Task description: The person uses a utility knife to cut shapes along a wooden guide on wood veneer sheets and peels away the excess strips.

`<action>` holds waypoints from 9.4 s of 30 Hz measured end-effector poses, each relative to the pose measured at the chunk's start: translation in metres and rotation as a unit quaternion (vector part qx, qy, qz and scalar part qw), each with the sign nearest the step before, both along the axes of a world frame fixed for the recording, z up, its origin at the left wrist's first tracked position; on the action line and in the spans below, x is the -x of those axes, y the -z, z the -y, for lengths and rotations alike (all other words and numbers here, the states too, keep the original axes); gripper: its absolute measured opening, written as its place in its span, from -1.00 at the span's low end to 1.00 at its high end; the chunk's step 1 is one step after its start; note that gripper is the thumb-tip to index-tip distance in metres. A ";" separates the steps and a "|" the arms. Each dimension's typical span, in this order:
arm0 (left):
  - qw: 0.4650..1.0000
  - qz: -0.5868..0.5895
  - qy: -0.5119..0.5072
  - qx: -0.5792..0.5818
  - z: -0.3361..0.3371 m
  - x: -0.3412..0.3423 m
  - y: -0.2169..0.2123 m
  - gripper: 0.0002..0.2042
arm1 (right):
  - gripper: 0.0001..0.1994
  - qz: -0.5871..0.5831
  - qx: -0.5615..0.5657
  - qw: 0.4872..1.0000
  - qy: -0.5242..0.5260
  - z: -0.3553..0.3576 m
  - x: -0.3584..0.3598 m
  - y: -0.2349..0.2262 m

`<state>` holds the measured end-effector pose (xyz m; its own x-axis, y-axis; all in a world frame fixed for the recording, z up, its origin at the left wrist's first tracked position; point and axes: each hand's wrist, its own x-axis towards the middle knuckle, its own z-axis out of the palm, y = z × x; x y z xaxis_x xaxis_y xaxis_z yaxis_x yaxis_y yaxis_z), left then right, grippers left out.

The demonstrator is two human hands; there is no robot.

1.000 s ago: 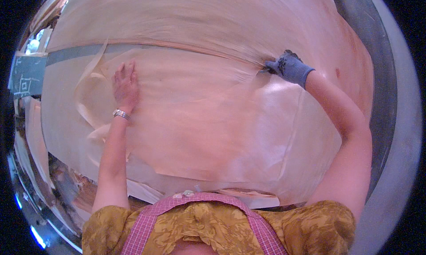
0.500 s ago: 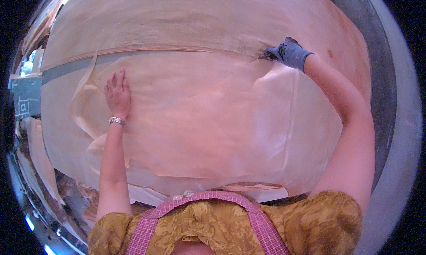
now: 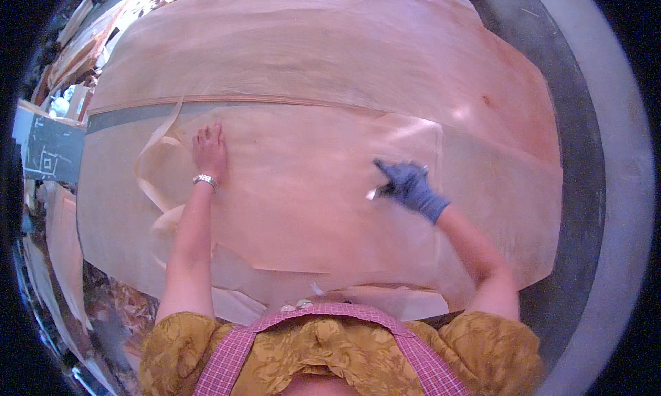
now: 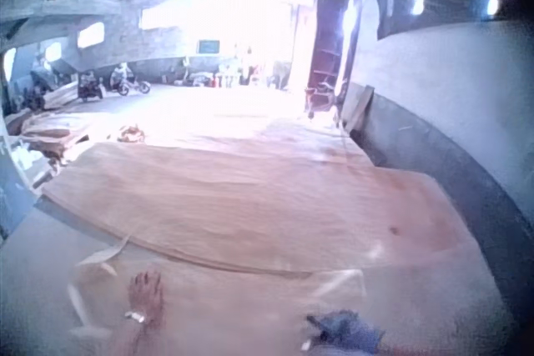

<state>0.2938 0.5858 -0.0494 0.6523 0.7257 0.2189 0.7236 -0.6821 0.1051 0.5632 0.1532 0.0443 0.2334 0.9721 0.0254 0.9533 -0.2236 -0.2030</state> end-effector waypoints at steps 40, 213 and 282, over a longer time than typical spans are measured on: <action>0.920 0.088 0.377 0.062 -0.018 0.152 -0.058 -0.85 | -0.60 0.100 -0.089 0.966 0.223 -0.059 0.148 0.068; 0.943 0.094 0.306 0.089 -0.124 0.111 -0.016 -0.41 | -0.77 -0.745 -0.133 0.564 0.329 -0.429 0.233 0.048; 0.830 0.150 0.526 0.109 0.163 -0.195 -0.022 -0.54 | -0.81 -0.588 -0.281 0.557 0.515 -0.090 0.024 0.067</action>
